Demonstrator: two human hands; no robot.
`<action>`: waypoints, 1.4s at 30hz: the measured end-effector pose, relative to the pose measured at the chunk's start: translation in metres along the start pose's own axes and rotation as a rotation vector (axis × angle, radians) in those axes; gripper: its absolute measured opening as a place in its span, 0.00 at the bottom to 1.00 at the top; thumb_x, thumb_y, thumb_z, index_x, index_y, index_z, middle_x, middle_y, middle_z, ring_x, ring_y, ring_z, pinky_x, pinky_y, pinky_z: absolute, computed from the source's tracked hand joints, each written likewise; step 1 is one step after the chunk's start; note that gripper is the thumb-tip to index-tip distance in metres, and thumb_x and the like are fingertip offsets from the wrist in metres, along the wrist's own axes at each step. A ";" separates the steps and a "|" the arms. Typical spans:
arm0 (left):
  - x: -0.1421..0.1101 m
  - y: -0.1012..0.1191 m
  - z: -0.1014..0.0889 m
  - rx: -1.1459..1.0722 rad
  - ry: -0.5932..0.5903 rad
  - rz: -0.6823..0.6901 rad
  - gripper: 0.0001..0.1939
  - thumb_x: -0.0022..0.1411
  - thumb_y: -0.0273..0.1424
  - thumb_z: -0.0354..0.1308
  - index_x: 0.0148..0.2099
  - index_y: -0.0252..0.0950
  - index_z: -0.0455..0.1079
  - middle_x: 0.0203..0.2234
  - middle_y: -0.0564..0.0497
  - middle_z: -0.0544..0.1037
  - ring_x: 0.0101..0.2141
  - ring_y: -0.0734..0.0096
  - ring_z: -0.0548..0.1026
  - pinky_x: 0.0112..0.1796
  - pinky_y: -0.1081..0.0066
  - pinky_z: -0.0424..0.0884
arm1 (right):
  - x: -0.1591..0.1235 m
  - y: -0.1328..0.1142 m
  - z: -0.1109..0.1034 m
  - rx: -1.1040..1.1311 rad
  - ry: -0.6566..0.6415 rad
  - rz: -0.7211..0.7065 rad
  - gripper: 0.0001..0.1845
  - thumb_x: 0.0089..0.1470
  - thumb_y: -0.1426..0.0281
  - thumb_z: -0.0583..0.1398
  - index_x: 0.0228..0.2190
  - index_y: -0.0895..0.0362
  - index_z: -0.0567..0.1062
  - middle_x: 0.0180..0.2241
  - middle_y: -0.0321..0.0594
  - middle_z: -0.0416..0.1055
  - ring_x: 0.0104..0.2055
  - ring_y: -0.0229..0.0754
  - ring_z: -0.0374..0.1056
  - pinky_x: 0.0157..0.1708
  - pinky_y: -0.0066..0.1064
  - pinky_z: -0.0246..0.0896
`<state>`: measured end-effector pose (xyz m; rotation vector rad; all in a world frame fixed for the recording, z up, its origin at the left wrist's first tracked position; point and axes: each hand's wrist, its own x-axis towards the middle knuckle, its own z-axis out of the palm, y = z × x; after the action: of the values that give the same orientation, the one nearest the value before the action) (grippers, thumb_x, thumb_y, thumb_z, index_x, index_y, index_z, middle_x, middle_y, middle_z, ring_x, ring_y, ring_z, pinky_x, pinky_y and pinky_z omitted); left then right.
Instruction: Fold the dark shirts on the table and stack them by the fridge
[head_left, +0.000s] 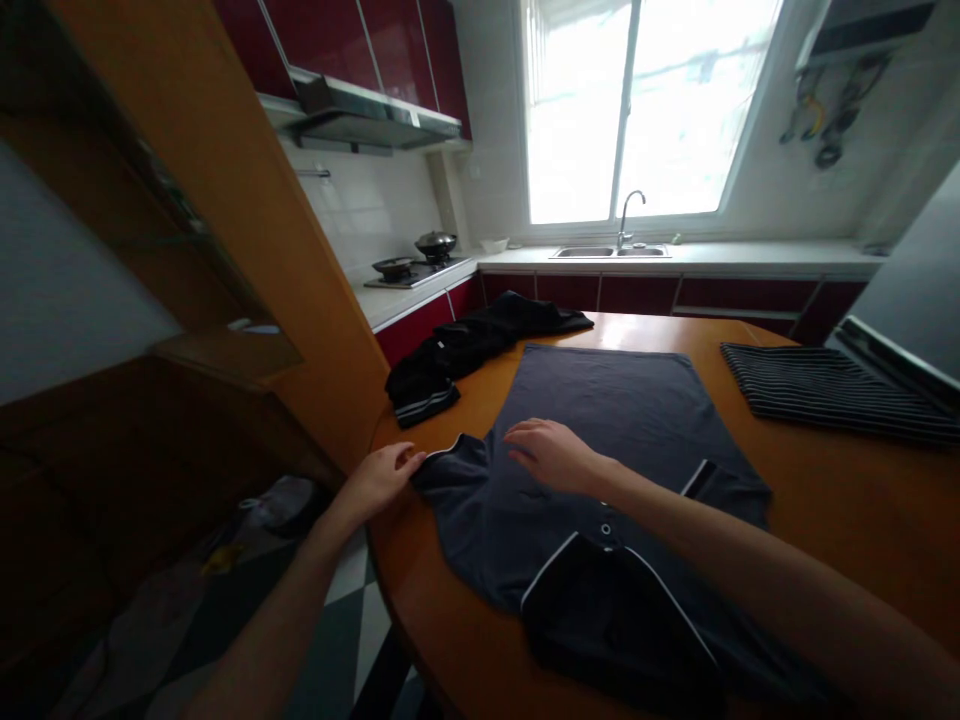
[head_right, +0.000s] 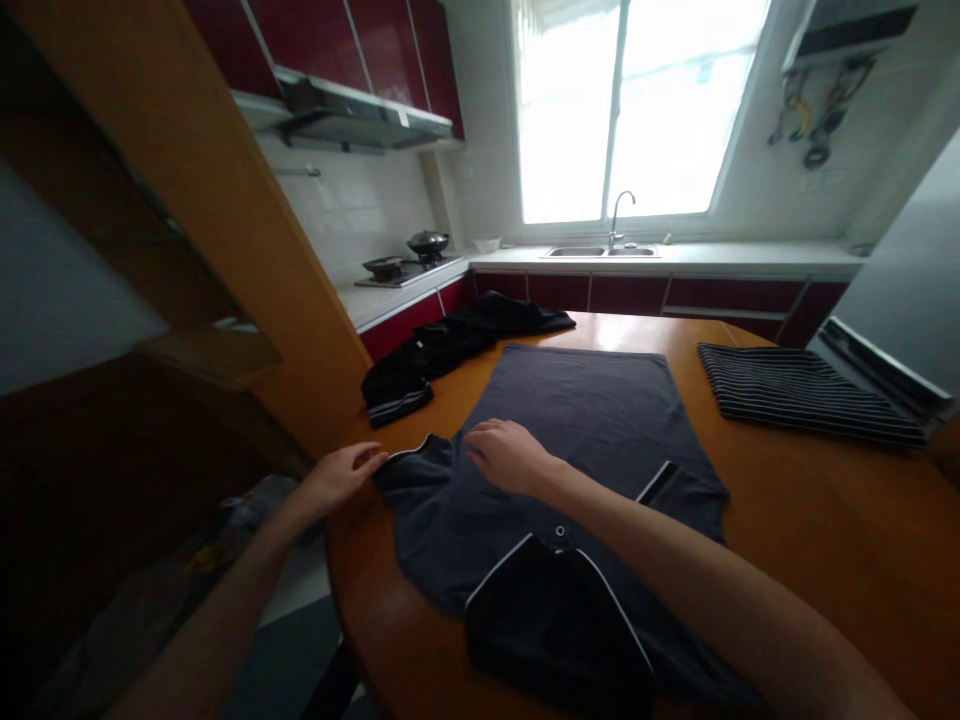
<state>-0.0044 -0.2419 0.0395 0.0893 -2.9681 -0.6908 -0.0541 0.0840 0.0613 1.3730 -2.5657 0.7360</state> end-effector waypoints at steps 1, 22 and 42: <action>-0.005 -0.004 0.000 -0.046 -0.039 -0.025 0.29 0.59 0.55 0.52 0.44 0.34 0.78 0.41 0.41 0.82 0.42 0.50 0.79 0.44 0.62 0.71 | 0.009 0.003 0.006 0.007 -0.004 0.014 0.14 0.61 0.71 0.58 0.46 0.55 0.80 0.49 0.45 0.77 0.53 0.47 0.71 0.55 0.35 0.61; -0.031 0.003 0.012 -0.445 -0.001 -0.082 0.18 0.53 0.47 0.61 0.31 0.36 0.69 0.25 0.52 0.75 0.28 0.66 0.72 0.31 0.70 0.66 | 0.143 0.023 0.071 0.166 -0.324 0.176 0.20 0.50 0.66 0.67 0.45 0.60 0.81 0.39 0.45 0.80 0.39 0.43 0.75 0.36 0.24 0.63; -0.033 0.138 0.041 -0.484 -0.018 0.251 0.07 0.60 0.35 0.61 0.39 0.38 0.74 0.25 0.53 0.75 0.26 0.70 0.73 0.26 0.72 0.65 | 0.063 0.083 0.036 0.667 -0.300 0.137 0.16 0.50 0.73 0.57 0.38 0.62 0.81 0.23 0.33 0.72 0.24 0.34 0.63 0.26 0.25 0.58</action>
<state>0.0188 -0.0975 0.0617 -0.3167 -2.6659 -1.3377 -0.1536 0.0585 0.0220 1.5739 -2.7870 1.6363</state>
